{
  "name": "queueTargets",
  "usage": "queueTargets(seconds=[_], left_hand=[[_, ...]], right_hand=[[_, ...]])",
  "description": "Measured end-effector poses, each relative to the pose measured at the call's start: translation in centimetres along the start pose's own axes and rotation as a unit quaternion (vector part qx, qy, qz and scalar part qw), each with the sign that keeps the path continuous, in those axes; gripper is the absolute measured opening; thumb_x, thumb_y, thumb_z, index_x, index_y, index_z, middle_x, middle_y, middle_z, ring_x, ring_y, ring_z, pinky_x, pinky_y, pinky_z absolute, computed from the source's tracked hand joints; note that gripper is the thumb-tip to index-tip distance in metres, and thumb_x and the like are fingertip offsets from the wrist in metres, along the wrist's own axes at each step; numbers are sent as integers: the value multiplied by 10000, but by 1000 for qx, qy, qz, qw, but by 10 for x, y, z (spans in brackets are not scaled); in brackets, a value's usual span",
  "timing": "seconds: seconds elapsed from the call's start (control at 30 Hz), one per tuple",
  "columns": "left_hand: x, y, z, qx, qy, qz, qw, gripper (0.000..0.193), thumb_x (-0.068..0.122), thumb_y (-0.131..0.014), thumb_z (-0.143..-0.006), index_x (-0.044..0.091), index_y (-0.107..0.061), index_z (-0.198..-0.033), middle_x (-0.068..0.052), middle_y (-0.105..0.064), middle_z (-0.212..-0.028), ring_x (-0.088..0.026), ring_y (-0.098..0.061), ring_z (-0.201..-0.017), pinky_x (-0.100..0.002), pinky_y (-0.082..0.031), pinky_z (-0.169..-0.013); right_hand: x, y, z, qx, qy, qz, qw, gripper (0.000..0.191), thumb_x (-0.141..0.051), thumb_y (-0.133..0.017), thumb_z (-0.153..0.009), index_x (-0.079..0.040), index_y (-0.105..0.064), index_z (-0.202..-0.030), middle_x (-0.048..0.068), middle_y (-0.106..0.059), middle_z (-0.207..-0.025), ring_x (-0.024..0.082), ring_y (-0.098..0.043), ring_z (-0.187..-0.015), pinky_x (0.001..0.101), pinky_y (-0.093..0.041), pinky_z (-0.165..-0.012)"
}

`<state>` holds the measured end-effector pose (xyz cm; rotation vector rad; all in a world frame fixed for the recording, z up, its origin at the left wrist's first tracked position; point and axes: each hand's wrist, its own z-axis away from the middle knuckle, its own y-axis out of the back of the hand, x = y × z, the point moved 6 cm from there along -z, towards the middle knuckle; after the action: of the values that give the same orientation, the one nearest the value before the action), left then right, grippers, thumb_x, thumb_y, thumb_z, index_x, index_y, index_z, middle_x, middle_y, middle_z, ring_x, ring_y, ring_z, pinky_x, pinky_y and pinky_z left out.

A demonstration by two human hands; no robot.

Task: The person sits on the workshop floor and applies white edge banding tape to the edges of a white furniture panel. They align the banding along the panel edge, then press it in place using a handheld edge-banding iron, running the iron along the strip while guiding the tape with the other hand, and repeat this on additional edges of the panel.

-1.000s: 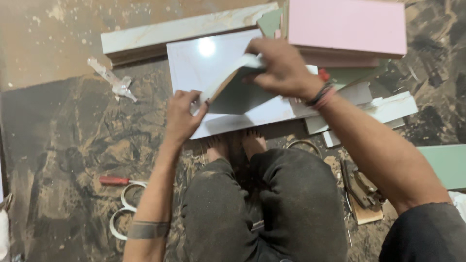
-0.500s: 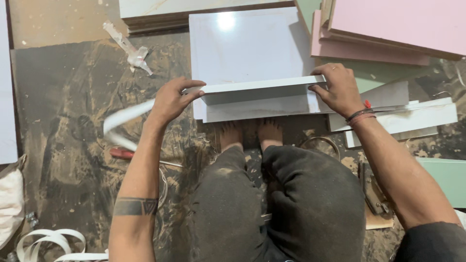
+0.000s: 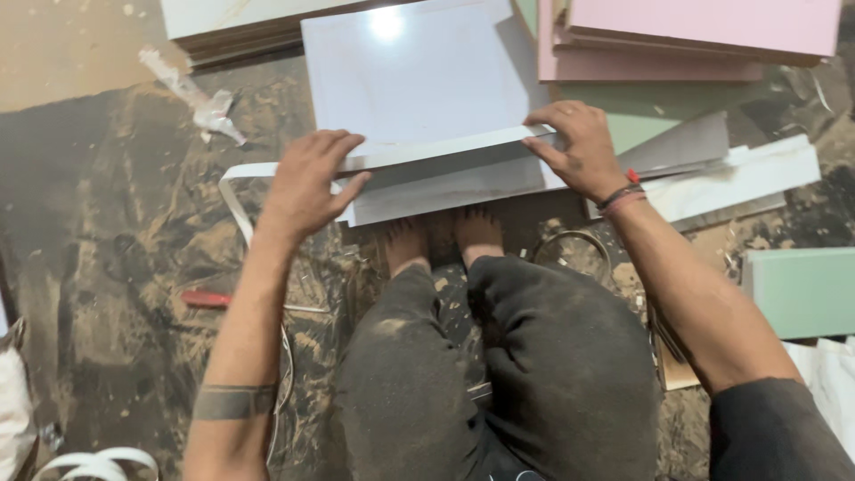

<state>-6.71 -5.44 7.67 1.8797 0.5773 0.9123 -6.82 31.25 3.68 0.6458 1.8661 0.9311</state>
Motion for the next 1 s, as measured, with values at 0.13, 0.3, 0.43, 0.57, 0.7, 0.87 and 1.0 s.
queueTargets(seconds=[0.13, 0.3, 0.43, 0.57, 0.7, 0.87, 1.0], left_hand=[[64, -53, -47, 8, -56, 42, 998, 403, 257, -740, -940, 82, -656, -1294, -111, -664, -1277, -312, -637, -1166, -439, -521, -983], [89, -84, -73, 17, 22, 112, 993, 148, 184, -736, -950, 175, -756, -1097, 1, -752, -1124, -237, -709, -1002, -371, -563, -827], [92, -81, -75, 50, 14, 127, 991, 113, 180, -730, -946, 164, -753, -1055, 4, -761, -1067, -234, -721, -943, -366, -556, -769], [91, -83, -74, 47, 28, 146, 988, 104, 183, -733, -945, 172, -753, -1046, -3, -760, -1031, -237, -718, -929, -368, -552, -761], [90, -87, -73, 37, 46, 157, 986, 86, 185, -733, -947, 175, -757, -1029, -11, -761, -1003, -233, -716, -890, -369, -551, -741], [93, -87, -73, 59, 35, 166, 984, 68, 204, -735, -949, 178, -752, -1009, -2, -763, -1006, -230, -722, -907, -366, -551, -740], [91, -88, -72, 49, 38, 172, 983, 98, 208, -738, -917, 175, -754, -1009, -4, -760, -1003, -239, -717, -904, -373, -549, -743]], right_hand=[[2, 6, 0, -8, -11, -2, 1000, 264, -320, -755, -965, -142, -716, -1156, 62, -709, -1156, 294, -610, -1186, 460, -403, -1019], [9, 21, 12, 25, -11, -4, 1000, 409, -317, -759, -954, -115, -673, -1299, 96, -687, -1260, 330, -583, -1250, 467, -391, -1052], [50, 51, 69, 115, -135, -43, 983, 485, -303, -724, -1017, -85, -571, -1422, 133, -648, -1317, 323, -587, -1261, 457, -429, -1106], [103, 96, 186, 150, -311, 49, 937, 420, -270, -676, -1045, -14, -582, -1364, 182, -648, -1269, 327, -617, -1181, 457, -480, -1043], [137, 104, 318, -159, -557, 191, 793, 552, -498, -529, -1088, 29, -618, -1227, 254, -668, -1135, 408, -625, -1071, 517, -480, -936], [122, 79, 367, -196, -600, -46, 775, 711, -625, -340, -1051, -23, -696, -1177, 200, -783, -1031, 358, -718, -963, 483, -535, -887], [113, 59, 340, -241, -613, -76, 748, 598, -568, -377, -1012, -89, -688, -1190, 162, -732, -870, 283, -708, -745, 433, -581, -710]])
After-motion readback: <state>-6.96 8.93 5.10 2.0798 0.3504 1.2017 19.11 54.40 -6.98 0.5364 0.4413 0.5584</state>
